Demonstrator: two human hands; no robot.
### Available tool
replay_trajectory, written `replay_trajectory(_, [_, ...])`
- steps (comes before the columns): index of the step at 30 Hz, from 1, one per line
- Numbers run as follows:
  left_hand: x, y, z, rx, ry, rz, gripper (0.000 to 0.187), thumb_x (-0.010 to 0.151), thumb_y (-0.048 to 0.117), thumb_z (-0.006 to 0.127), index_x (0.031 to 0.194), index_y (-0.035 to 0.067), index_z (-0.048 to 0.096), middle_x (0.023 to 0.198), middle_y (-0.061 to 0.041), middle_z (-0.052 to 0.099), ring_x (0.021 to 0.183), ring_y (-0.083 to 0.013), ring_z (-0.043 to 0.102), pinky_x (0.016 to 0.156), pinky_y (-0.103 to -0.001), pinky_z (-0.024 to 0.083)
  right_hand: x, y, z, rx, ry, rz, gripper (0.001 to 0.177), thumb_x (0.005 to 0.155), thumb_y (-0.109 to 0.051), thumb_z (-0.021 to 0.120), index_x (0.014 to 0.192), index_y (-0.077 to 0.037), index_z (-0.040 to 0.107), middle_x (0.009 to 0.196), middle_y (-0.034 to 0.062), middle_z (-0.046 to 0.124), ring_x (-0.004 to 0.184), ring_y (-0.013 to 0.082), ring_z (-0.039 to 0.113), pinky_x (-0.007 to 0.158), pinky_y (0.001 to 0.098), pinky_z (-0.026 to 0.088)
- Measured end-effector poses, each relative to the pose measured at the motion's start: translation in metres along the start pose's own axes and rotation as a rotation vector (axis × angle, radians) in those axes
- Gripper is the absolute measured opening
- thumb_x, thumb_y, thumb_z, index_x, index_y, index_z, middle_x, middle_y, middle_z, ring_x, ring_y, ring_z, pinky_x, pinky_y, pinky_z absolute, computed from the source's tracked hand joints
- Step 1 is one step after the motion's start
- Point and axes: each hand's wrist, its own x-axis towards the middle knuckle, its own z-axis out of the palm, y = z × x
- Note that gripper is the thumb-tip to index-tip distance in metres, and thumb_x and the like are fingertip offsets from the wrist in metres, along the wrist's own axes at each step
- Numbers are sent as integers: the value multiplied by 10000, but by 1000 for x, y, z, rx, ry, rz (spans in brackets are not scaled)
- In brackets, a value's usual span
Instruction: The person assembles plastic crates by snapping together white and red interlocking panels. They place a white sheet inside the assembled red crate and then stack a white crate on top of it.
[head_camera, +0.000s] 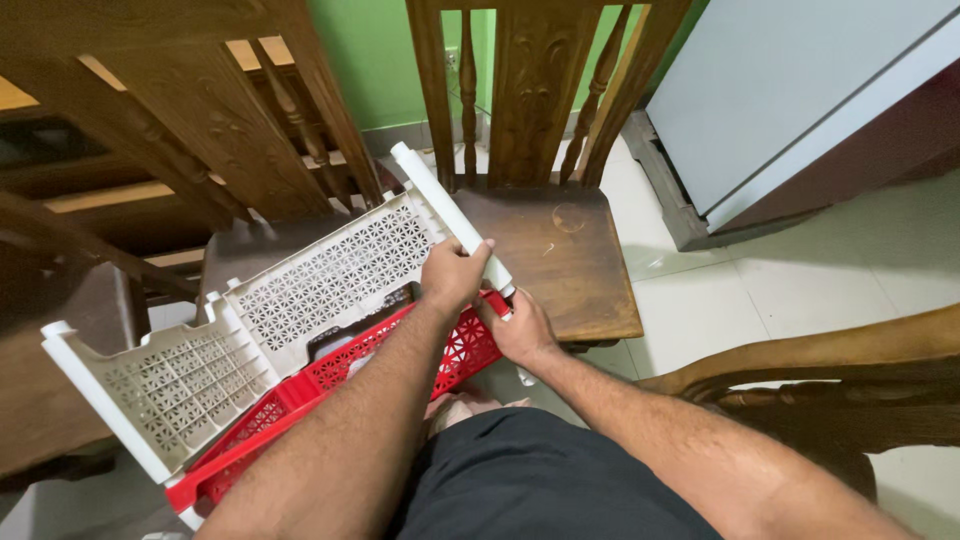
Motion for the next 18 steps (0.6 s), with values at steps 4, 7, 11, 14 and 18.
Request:
replay_trajectory(4, [7, -7, -8, -224, -93, -20, 335, 911, 323, 742, 872, -7, 698, 732, -72, 756, 595, -162, 752, 580, -336, 592, 7, 6, 3, 26, 11, -70, 432, 897, -438, 723, 1160, -95, 712, 1077, 184, 717, 1021, 377, 702, 856, 462, 545])
replay_trajectory(7, [13, -9, -12, -76, -96, 11, 303, 904, 326, 737, 864, 26, 717, 719, -66, 758, 593, -156, 743, 589, -319, 586, 13, 9, 9, 67, 157, -57, 820, 788, -500, 886, 1267, -3, 443, 1159, 226, 611, 1039, 368, 661, 832, 466, 538])
replay_trajectory(11, [18, -7, -5, 1, -46, 20, 331, 904, 352, 745, 887, 22, 729, 757, -96, 776, 601, -150, 741, 643, -323, 591, 31, 1, 24, 55, 78, 72, 671, 806, -430, 790, 1362, -158, 531, 1187, 138, 699, 1115, 318, 671, 914, 453, 522])
replay_trajectory(14, [16, -13, -17, 11, 34, 49, 303, 887, 342, 750, 1000, 61, 767, 875, -109, 796, 673, -148, 740, 720, -338, 589, 39, -7, 31, 57, 119, 183, 531, 815, -391, 757, 1290, -197, 623, 1124, 81, 763, 1080, 278, 717, 924, 426, 542])
replay_trajectory(18, [-5, -44, -95, -74, 354, -39, 452, 851, 340, 748, 1234, 112, 671, 1286, -79, 681, 806, -354, 750, 816, -402, 570, 39, -6, 30, 129, 188, 103, 534, 748, -339, 803, 1231, -170, 648, 1060, 78, 770, 1010, 253, 741, 883, 398, 561])
